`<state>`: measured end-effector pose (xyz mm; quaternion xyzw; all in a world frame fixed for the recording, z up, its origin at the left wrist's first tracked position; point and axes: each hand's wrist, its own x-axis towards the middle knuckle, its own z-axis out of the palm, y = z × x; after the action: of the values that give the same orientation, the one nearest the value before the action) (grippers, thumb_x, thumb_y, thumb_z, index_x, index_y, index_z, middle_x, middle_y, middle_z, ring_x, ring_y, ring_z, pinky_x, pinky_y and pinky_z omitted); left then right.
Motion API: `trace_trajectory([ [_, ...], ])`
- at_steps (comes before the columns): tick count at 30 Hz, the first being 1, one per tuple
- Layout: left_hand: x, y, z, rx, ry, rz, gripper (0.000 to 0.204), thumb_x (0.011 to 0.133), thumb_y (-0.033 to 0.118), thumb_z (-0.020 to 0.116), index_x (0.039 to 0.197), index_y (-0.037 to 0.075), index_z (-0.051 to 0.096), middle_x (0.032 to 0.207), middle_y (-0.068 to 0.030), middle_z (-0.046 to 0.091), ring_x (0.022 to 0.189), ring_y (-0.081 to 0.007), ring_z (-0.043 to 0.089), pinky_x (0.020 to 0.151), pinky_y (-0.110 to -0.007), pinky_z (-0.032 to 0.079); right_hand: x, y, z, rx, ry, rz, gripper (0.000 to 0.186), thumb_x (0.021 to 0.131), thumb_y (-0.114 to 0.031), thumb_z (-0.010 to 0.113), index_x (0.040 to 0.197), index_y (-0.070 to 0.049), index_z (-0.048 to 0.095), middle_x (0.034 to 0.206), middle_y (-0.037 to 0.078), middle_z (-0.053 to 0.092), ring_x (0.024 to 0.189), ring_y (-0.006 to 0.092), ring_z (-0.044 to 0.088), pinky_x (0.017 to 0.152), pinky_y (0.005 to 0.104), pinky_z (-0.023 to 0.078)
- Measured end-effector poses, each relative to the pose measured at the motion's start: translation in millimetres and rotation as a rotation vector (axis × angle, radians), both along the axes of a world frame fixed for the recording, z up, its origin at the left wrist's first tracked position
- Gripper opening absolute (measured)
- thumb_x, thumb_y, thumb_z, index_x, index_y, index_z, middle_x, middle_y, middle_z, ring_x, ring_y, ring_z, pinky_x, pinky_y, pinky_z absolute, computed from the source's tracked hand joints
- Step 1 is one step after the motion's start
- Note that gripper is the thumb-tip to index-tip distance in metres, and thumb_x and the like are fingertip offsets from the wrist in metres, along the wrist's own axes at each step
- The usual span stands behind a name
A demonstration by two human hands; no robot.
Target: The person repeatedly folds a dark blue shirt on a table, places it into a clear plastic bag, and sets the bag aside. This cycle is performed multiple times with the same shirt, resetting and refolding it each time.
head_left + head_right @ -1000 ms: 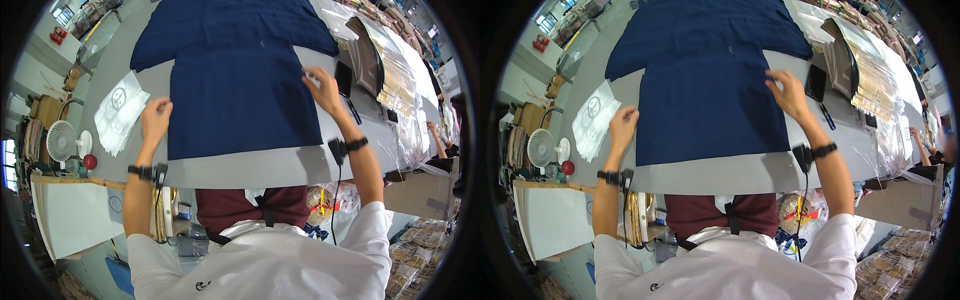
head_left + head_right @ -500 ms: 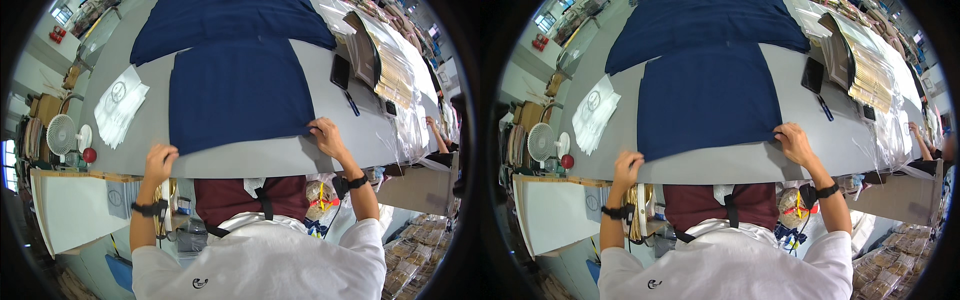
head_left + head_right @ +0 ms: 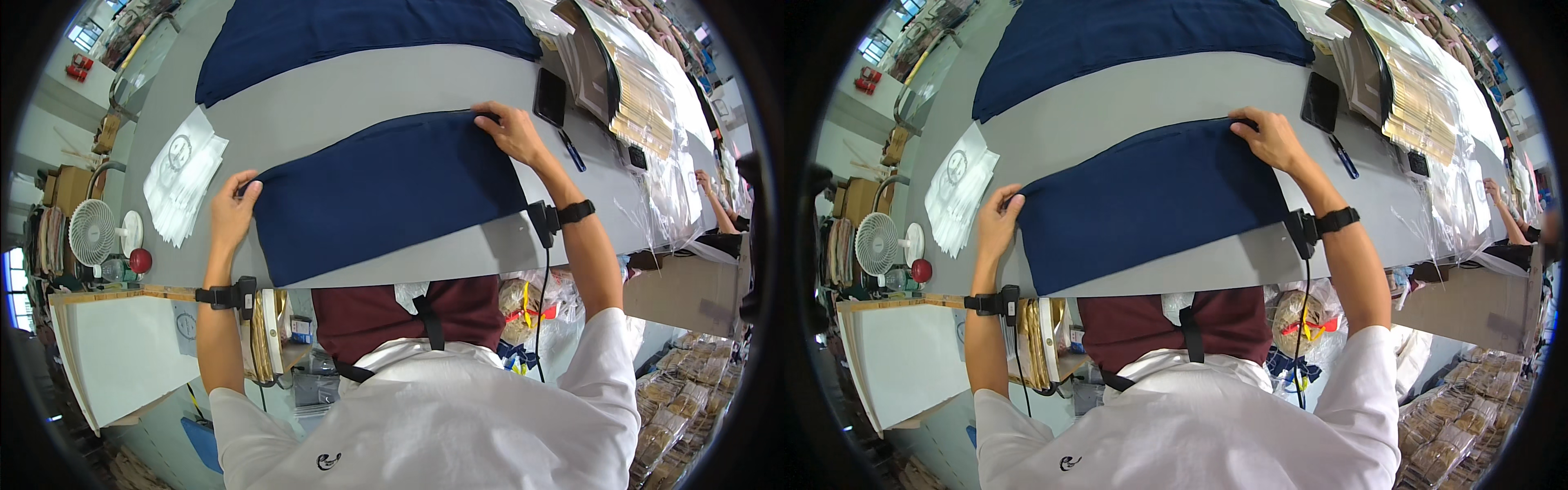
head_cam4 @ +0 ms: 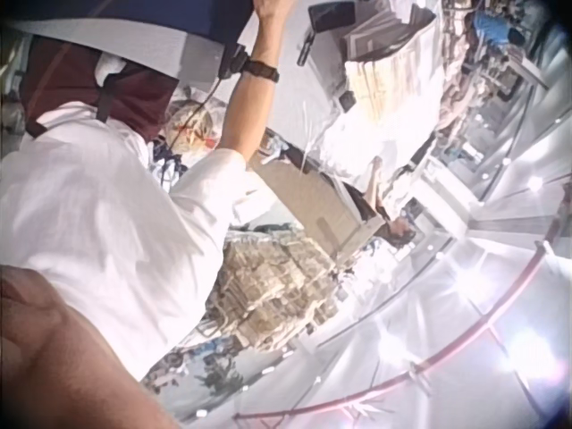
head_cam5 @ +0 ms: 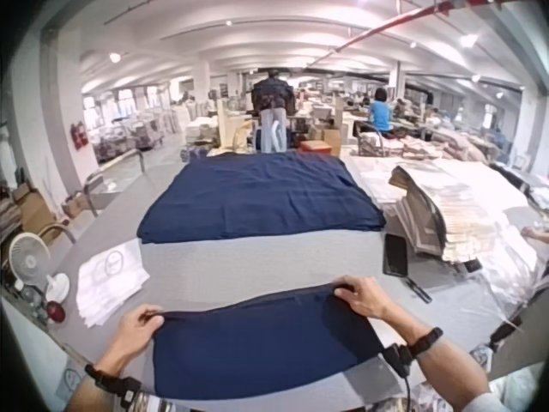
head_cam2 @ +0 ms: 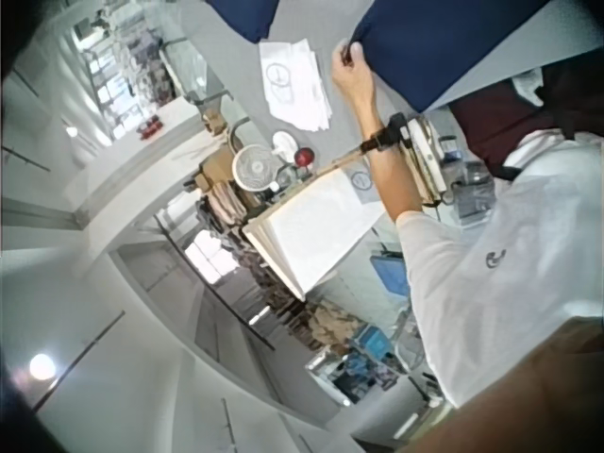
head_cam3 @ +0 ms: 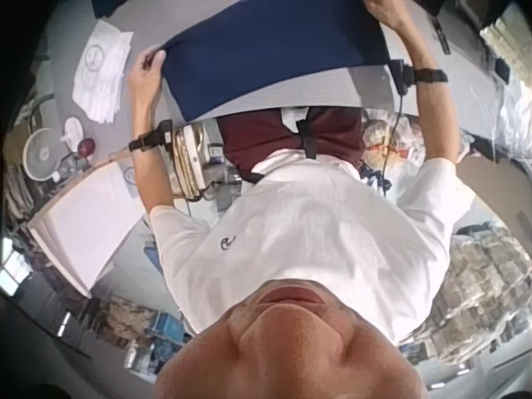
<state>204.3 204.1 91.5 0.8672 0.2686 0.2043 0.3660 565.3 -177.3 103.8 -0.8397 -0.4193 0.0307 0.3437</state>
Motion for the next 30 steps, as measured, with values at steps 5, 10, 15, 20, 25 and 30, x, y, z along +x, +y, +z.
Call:
trace_trajectory([
  [5,-21,-21,-24,0.373,0.286,0.189,0.067,0.089,0.048,0.08,0.127,-0.005,0.065,0.095,-0.0172,0.07,0.086,-0.0311,0.068,0.082,-0.042,0.054,-30,-30,-14,-0.036,-0.088,-0.257,0.056,0.095,-0.045,0.075,0.133,-0.005,0.066,0.118,0.018,0.071,0.11,0.0341,0.067,0.092,0.0435,0.054],
  [10,-11,-38,-25,0.043,0.272,0.125,0.056,0.095,0.043,0.075,0.113,-0.009,0.062,0.088,-0.0163,0.068,0.074,-0.0269,0.064,0.069,-0.042,0.051,-64,-56,-33,-0.333,-0.158,-0.305,0.066,0.091,-0.053,0.076,0.117,0.007,0.069,0.113,0.017,0.068,0.108,0.0347,0.063,0.092,0.0444,0.053],
  [15,69,-92,-10,-0.197,-0.084,0.001,0.052,0.099,0.033,0.074,0.127,-0.008,0.059,0.099,-0.0148,0.071,0.079,-0.0182,0.064,0.072,-0.033,0.053,-65,-51,-42,-0.329,-0.1,-0.292,0.062,0.093,-0.051,0.075,0.105,0.01,0.068,0.106,0.019,0.064,0.104,0.0362,0.062,0.091,0.045,0.051],
  [20,120,-162,1,-0.976,-0.141,-0.341,0.039,0.107,0.021,0.061,0.137,-0.004,0.057,0.116,-0.0211,0.071,0.094,-0.0221,0.074,0.082,-0.035,0.061,-63,-52,-40,-0.335,-0.122,-0.264,0.058,0.096,-0.046,0.074,0.108,0.01,0.068,0.102,0.018,0.066,0.101,0.033,0.063,0.09,0.0433,0.051],
  [25,102,-158,-7,-0.809,-0.11,-0.182,0.036,0.112,0.019,0.052,0.142,0.001,0.055,0.122,-0.0196,0.069,0.095,-0.0225,0.075,0.082,-0.033,0.063,-59,-45,-18,0.006,0.374,-0.279,0.045,0.099,-0.035,0.076,0.117,0.006,0.069,0.097,0.007,0.075,0.089,0.012,0.067,0.081,0.0289,0.055],
  [30,79,-146,-17,-0.756,-0.093,-0.059,0.044,0.113,0.029,0.047,0.142,-0.003,0.055,0.111,-0.0193,0.072,0.081,-0.0222,0.076,0.072,-0.032,0.064,-80,11,20,0.291,0.296,-0.091,0.039,0.096,-0.024,0.078,0.12,0.006,0.069,0.085,0.01,0.071,0.077,0.0126,0.063,0.072,0.0312,0.053],
])
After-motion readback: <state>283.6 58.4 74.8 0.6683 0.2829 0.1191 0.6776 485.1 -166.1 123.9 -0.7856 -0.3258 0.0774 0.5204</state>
